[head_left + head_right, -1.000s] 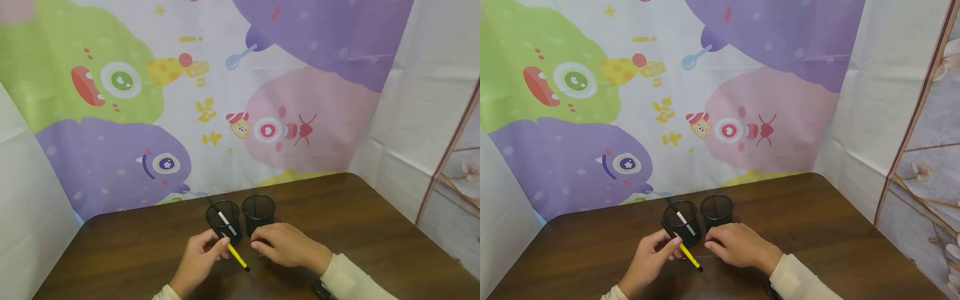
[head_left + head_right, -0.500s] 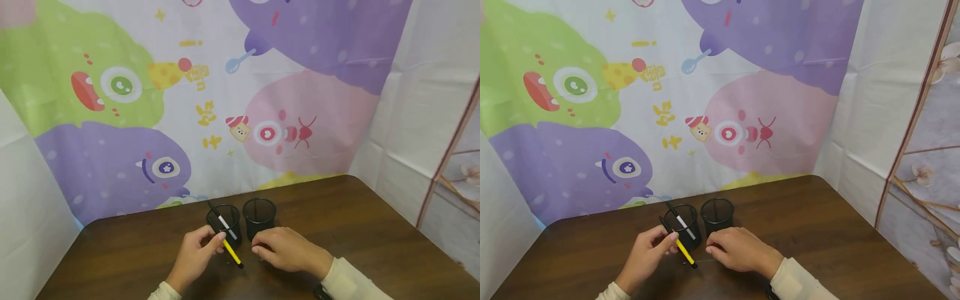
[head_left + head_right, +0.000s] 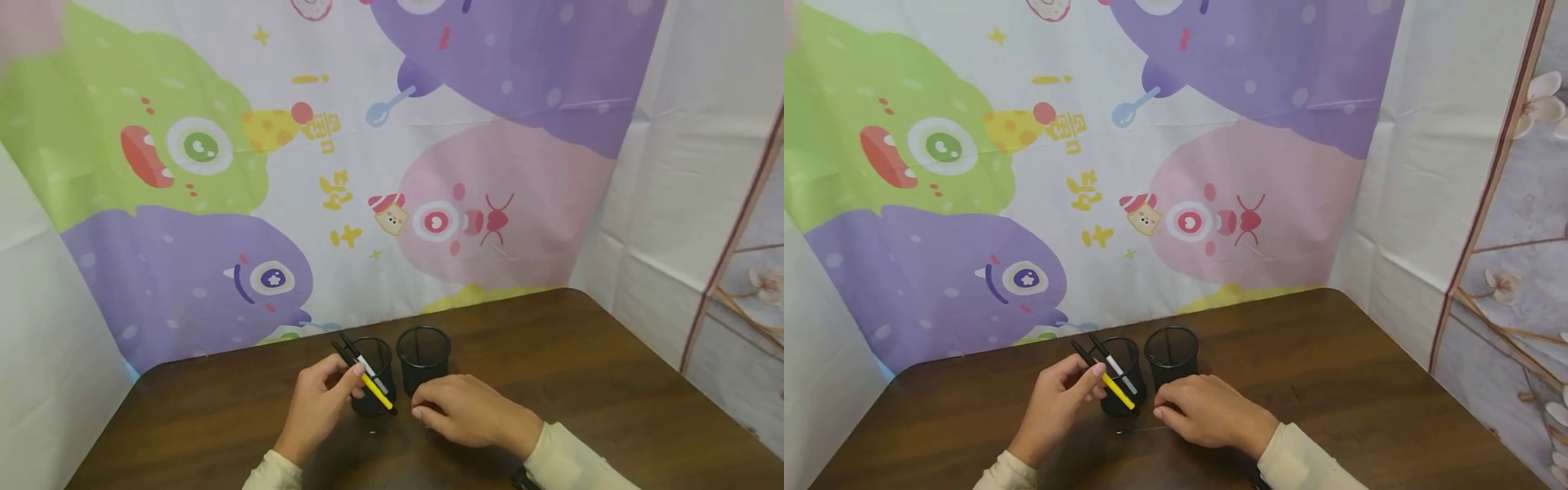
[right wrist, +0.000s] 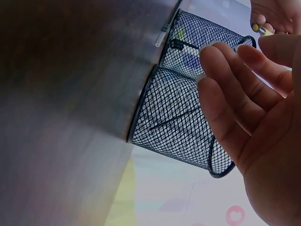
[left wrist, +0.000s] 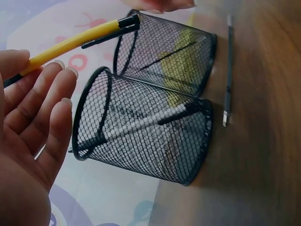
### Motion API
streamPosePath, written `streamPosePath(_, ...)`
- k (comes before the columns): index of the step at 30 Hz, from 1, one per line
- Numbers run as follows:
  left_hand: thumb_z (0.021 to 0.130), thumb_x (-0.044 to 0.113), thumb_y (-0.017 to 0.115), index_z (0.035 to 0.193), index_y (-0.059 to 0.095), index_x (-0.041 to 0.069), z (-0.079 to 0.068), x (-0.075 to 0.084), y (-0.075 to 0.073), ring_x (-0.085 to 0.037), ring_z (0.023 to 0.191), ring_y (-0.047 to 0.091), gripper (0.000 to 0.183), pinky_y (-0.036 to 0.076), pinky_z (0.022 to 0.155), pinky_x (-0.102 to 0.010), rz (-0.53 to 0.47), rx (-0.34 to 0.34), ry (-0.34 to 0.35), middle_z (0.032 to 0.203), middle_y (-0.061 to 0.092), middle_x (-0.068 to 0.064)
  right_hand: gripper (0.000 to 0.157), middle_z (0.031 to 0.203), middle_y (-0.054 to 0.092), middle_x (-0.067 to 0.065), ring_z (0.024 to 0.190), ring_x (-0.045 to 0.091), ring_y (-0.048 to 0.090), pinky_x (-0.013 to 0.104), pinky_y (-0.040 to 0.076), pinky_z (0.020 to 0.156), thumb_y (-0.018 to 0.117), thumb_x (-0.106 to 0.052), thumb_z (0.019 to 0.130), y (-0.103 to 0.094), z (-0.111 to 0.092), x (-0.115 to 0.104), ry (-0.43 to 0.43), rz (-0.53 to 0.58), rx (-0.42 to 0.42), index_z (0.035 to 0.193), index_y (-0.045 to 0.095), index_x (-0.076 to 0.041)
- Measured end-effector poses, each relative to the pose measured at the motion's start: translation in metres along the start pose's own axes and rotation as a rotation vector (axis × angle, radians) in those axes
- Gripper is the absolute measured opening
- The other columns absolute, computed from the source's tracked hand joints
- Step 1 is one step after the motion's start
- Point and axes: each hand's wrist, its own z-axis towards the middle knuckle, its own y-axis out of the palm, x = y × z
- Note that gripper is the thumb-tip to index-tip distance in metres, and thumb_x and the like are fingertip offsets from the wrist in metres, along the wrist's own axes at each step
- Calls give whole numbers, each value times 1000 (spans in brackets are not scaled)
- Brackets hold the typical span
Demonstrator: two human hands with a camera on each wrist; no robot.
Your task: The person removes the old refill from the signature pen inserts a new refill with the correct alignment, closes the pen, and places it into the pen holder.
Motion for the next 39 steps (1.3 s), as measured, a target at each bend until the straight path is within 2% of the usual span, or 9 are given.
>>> streamPosePath(5,95,16,71,83,70,11,4,4,0,-20,63,66,14,56,57,-31,-9,37,-25,71,69,-4,17,90,61,-20,76,-6,56,19,51,69,56,-30,104,1,0,0,0,-5,-4,100,70,-21)
streamPosePath(10,96,9,68,82,67,3,5,27,-1,-24,61,65,15,55,57,-30,-6,96,-17,73,67,-14,17,91,62,-20,79,-6,57,19,52,71,56,-30,104,1,0,0,-9,-18,0,100,70,-22)
streamPosePath(12,96,7,67,82,67,1,6,34,-3,-25,60,64,16,54,57,-29,-10,115,-15,72,66,-13,17,90,62,-20,78,-6,57,19,52,71,55,-30,104,2,0,0,-19,-23,5,99,70,-23)
streamPosePath(15,96,10,68,84,68,3,9,24,-5,-26,61,64,14,54,58,-27,-21,147,-19,73,67,-11,17,89,61,-20,77,-6,56,18,51,70,55,-29,104,2,0,0,-34,-25,13,98,70,-22)
streamPosePath(19,97,17,69,90,69,7,14,3,-6,-24,60,63,12,52,56,-28,-35,202,-8,71,64,-10,17,88,60,-20,76,-6,55,17,50,69,57,-28,104,3,0,-1,-44,-27,29,97,71,-20)
streamPosePath(24,97,23,69,96,71,9,14,-3,-9,-24,58,60,14,51,54,-28,-38,280,36,67,61,-8,16,86,60,-20,75,-6,55,17,50,69,58,-26,103,3,0,-2,-56,-32,38,95,70,-20)
streamPosePath(27,97,23,69,95,71,8,15,-5,-11,-24,58,60,16,50,53,-28,-46,297,39,66,61,-9,16,86,60,-20,75,-7,55,17,49,69,58,-26,103,3,1,-2,-61,-33,39,95,71,-20)
streamPosePath(34,97,19,69,97,70,7,13,-4,-12,-27,62,61,12,50,56,-25,-27,291,-37,70,62,-12,18,86,60,-19,74,-7,54,16,49,68,57,-27,103,4,1,-1,-67,-31,26,96,71,-19)
streamPosePath(39,97,10,68,99,70,2,9,14,-11,-34,62,60,8,49,55,-24,-10,278,-30,72,62,-20,18,86,61,-19,75,-7,55,17,50,68,57,-27,103,5,0,-2,-67,-40,26,96,71,-19)
